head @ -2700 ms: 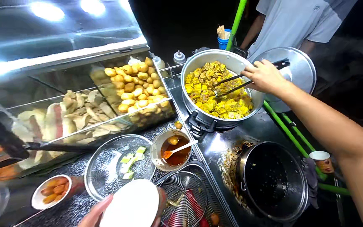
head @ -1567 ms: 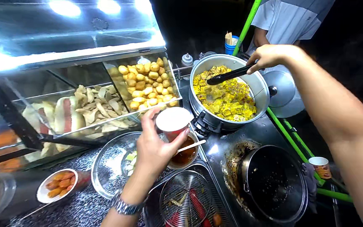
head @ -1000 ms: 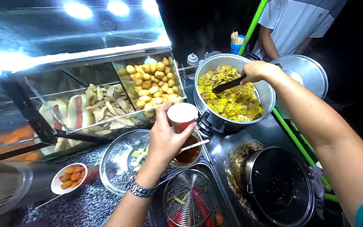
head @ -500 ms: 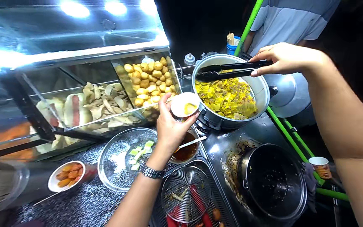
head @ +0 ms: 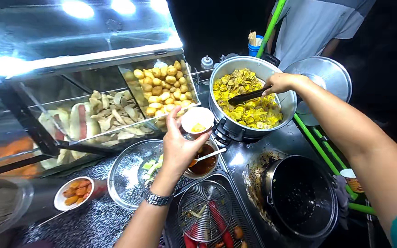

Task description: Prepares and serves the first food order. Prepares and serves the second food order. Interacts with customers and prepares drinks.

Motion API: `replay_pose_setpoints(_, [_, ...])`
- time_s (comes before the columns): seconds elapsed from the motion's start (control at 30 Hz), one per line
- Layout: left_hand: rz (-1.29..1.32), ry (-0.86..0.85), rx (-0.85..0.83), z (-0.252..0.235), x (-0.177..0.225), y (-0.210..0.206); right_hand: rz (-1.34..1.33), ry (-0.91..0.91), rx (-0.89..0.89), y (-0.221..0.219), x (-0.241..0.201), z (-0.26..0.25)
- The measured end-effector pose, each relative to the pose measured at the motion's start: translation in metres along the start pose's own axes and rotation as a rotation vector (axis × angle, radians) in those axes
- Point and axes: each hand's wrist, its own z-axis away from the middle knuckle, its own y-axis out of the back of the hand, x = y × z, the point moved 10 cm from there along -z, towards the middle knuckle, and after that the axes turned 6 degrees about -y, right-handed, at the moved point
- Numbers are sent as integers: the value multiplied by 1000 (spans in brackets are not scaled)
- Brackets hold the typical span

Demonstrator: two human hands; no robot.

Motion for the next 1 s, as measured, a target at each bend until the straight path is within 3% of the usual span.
replay_pose_setpoints(0.13, [-27,37,-17,2,4,-4,-430,-151,-83,-10,44,42])
replay_pose_setpoints(0.3, [-53,57,-73,-3,17,-12,-712,67,81,14,46,105])
replay_pose_setpoints(0.4, [-69,33,-98,-7,32,-19,-642,260,185,42,5,151])
replay_pose_setpoints(0.5, [-55,18,-96,-7,43,-21,-371,443,266,65,-45,187])
replay_pose_setpoints(0.63, [5,-52,-16,-2,41,-12,-168,519,374,85,-70,201])
replay_pose_setpoints(0.73, [55,-39,34,4,30,1,-95,330,401,94,-50,177])
replay_pose_setpoints(0.87, [28,-13,72,11,16,18,115,-155,156,55,-7,88])
replay_pose_setpoints(1.0, [15,-8,68,12,11,19,167,-296,12,33,-24,48])
